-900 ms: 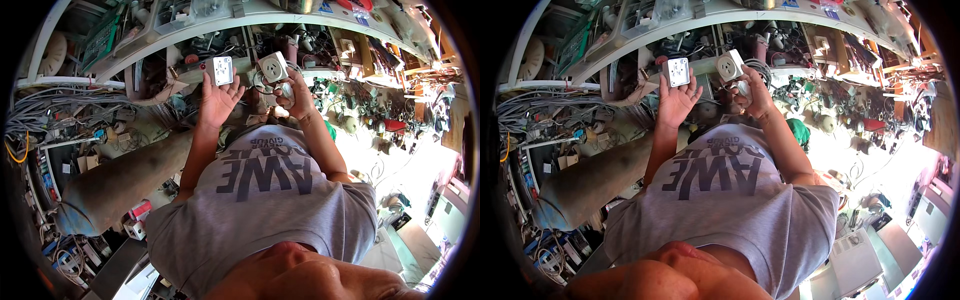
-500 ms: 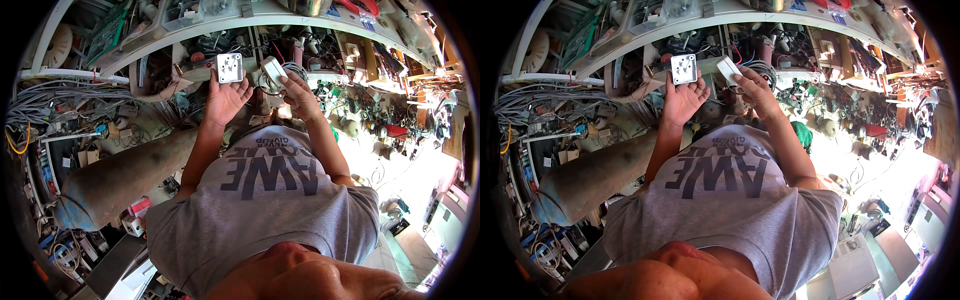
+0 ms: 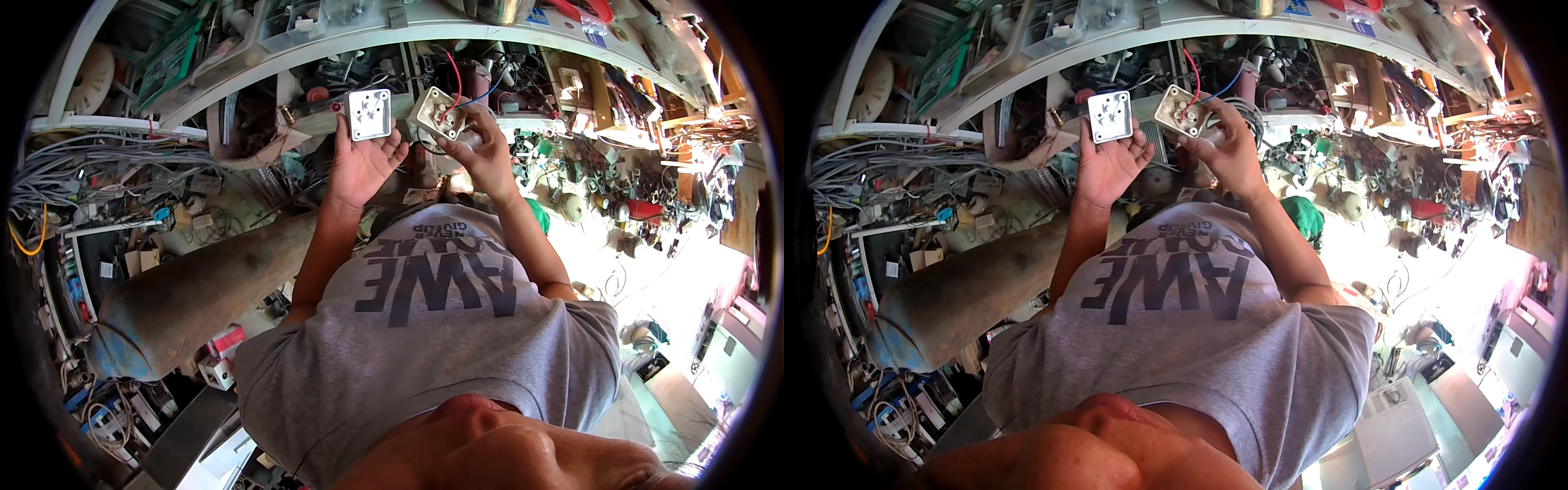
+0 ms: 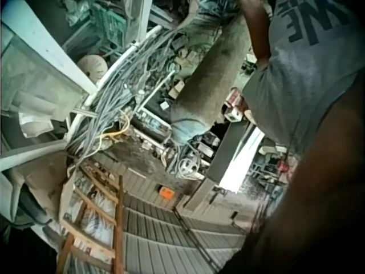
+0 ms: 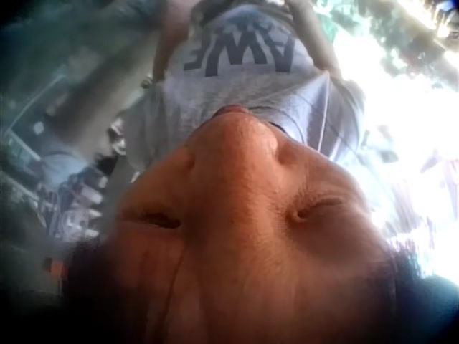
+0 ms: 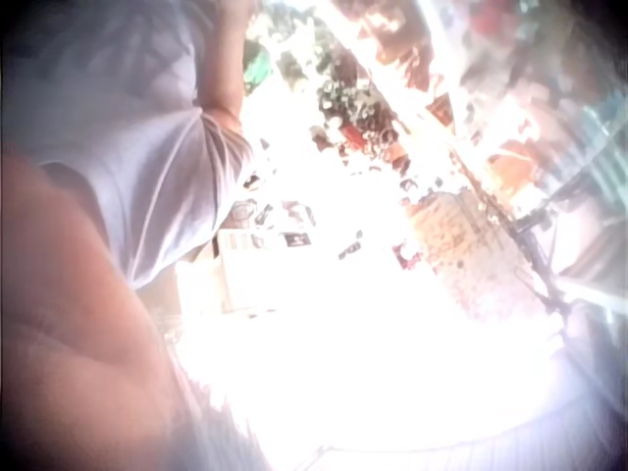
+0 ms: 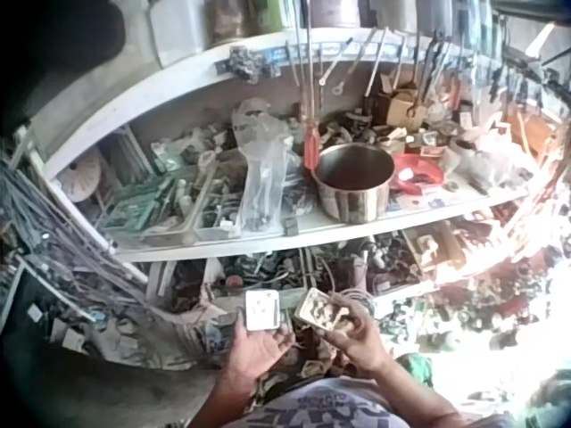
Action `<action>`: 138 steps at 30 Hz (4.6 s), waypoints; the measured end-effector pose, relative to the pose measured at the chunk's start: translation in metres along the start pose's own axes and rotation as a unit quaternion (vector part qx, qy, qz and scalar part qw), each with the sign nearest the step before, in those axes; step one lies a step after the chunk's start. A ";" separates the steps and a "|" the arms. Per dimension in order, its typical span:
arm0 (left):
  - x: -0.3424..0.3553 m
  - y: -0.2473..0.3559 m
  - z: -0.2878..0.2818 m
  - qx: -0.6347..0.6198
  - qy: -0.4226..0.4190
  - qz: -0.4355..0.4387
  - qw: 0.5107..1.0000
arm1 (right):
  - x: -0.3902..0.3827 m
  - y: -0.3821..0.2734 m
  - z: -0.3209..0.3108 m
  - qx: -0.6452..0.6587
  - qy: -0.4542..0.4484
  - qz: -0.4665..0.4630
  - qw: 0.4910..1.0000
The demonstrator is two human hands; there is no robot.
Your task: The person handles a power outlet, a multimeter, an angle grinder, and various wires and parts at a workbench, moving and inspecting them.
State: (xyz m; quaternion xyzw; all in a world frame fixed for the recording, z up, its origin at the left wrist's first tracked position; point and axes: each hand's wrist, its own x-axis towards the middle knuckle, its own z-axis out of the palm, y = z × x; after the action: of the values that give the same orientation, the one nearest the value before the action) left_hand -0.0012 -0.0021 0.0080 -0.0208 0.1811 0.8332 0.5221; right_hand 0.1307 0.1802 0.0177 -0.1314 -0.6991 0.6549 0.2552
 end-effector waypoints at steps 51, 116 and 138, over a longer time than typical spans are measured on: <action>0.003 0.014 -0.033 -0.156 -0.019 -0.044 0.987 | -0.004 -0.005 -0.012 0.326 -0.057 0.150 0.932; 0.010 -0.013 0.005 -0.199 -0.085 -0.204 0.955 | 0.059 0.063 0.010 0.280 -0.035 0.280 0.918; -0.006 -0.012 -0.019 0.002 -0.054 -0.049 0.997 | 0.008 0.046 0.019 0.227 -0.174 0.391 0.875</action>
State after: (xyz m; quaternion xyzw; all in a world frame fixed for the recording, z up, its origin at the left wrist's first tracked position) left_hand 0.0089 -0.0088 -0.0114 0.0167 0.1531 0.8059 0.5716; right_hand 0.1066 0.1729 -0.0259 -0.2163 -0.4558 0.8543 -0.1247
